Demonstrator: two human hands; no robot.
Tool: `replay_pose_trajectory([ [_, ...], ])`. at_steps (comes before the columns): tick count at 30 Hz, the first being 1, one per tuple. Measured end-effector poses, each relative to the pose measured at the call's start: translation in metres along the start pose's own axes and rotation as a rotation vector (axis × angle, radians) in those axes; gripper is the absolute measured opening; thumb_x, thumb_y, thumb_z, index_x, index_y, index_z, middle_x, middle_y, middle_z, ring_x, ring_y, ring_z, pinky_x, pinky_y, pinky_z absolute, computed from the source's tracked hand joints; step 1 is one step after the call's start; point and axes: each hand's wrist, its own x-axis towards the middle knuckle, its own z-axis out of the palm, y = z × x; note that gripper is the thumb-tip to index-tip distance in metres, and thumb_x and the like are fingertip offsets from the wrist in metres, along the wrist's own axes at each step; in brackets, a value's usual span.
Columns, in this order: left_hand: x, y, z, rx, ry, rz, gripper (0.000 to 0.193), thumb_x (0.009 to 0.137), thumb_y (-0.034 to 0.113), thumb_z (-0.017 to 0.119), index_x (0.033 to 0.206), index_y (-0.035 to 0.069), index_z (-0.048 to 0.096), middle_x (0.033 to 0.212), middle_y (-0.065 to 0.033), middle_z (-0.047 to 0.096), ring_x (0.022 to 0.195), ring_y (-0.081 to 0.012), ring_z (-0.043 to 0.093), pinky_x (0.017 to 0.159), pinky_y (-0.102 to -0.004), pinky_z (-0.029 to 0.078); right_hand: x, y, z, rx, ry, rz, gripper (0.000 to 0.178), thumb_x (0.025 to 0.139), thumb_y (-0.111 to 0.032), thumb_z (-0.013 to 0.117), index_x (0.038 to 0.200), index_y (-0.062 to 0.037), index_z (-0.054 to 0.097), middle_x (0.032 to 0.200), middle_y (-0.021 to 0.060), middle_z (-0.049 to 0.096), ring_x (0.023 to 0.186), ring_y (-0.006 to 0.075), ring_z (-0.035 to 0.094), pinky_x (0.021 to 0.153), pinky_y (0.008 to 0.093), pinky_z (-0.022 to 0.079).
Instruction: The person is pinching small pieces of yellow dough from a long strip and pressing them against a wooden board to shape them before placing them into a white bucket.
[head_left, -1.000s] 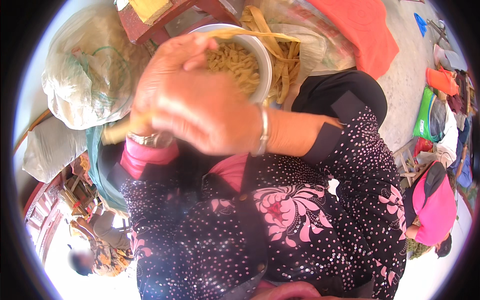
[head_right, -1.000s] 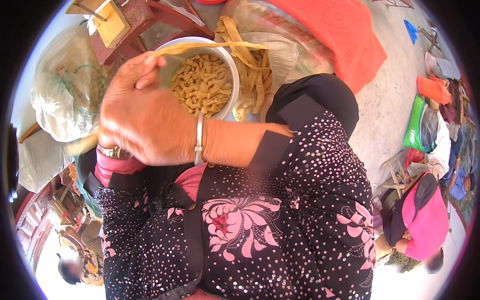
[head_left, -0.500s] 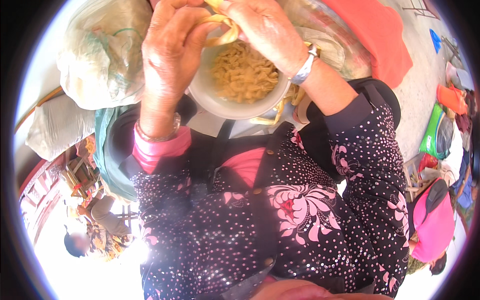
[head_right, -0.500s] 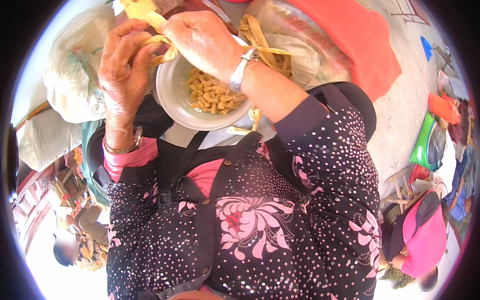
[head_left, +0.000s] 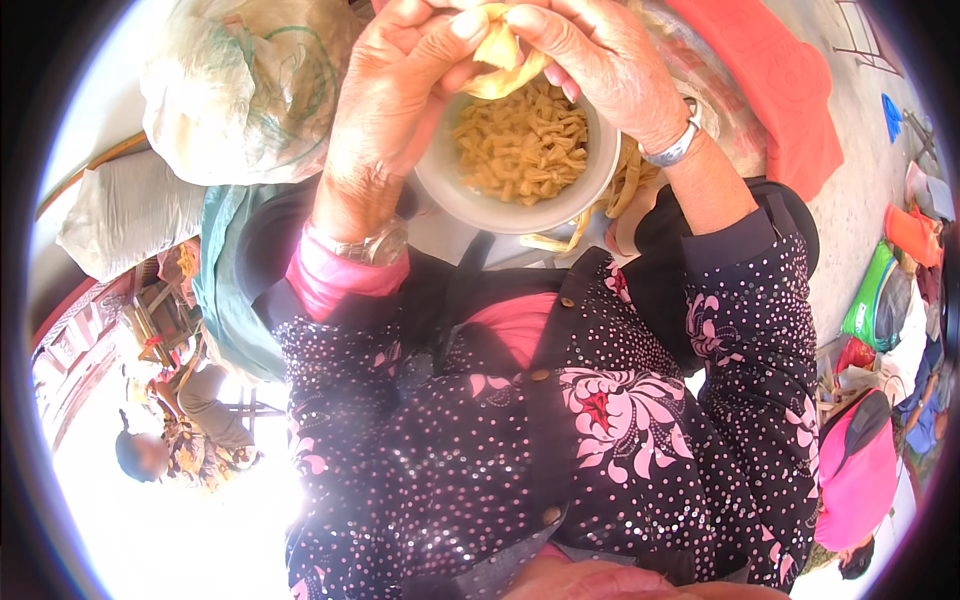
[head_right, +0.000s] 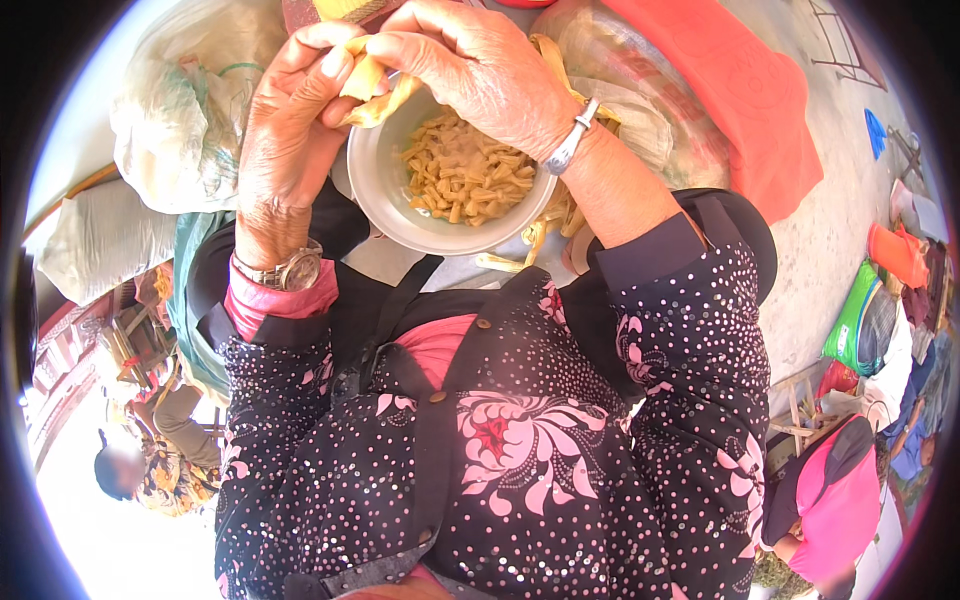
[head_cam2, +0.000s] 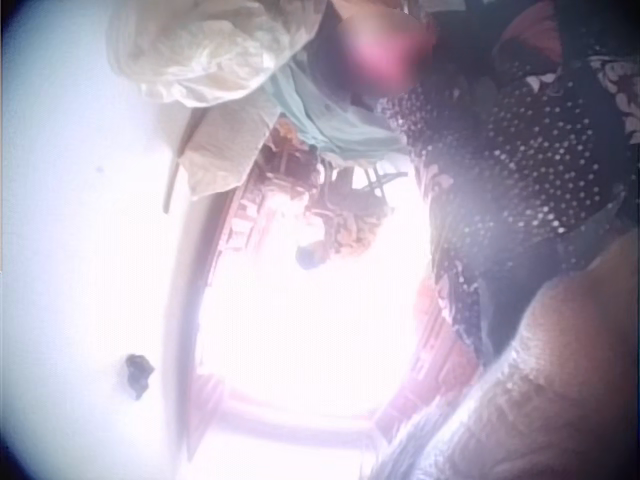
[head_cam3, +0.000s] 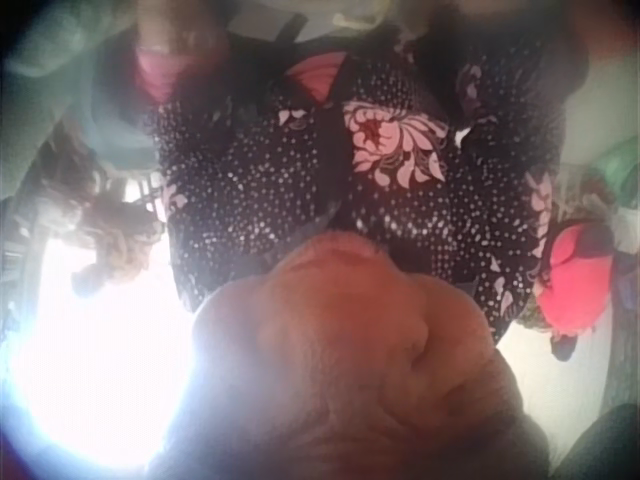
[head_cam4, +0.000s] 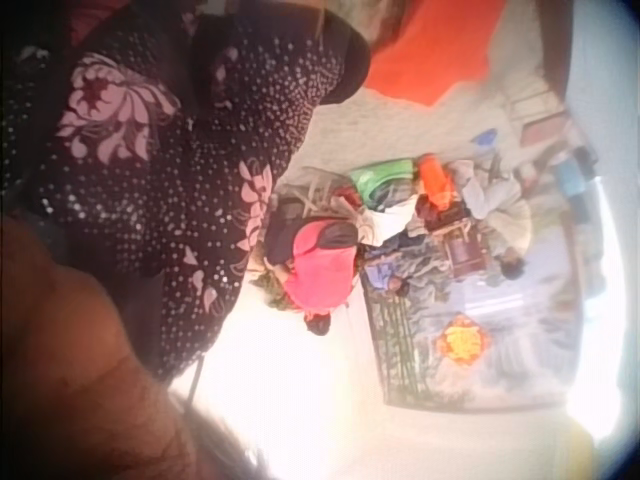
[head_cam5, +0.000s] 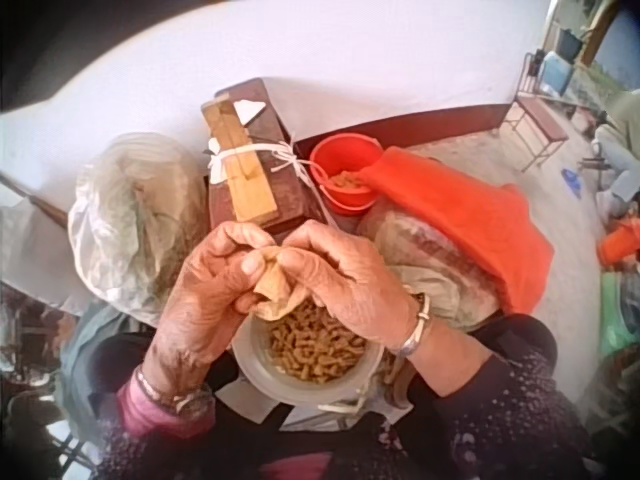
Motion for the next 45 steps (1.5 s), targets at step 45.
replay_pose_trajectory([
  [45, -0.003, 0.009, 0.008, -0.131, 0.135, -0.219, 0.042, 0.101, 0.033, 0.044, 0.110, -0.005, 0.061, 0.084, -0.0073, 0.061, 0.066, -0.0140, 0.054, 0.065, -0.0324, 0.055, -0.024, 0.025, 0.002, 0.138, -0.093, 0.273, 0.038, 0.097, -0.038, 0.056, 0.113, -0.0043, 0.061, 0.086, -0.0001, 0.062, 0.076, 0.0058, 0.061, 0.051, 0.0201, 0.052],
])
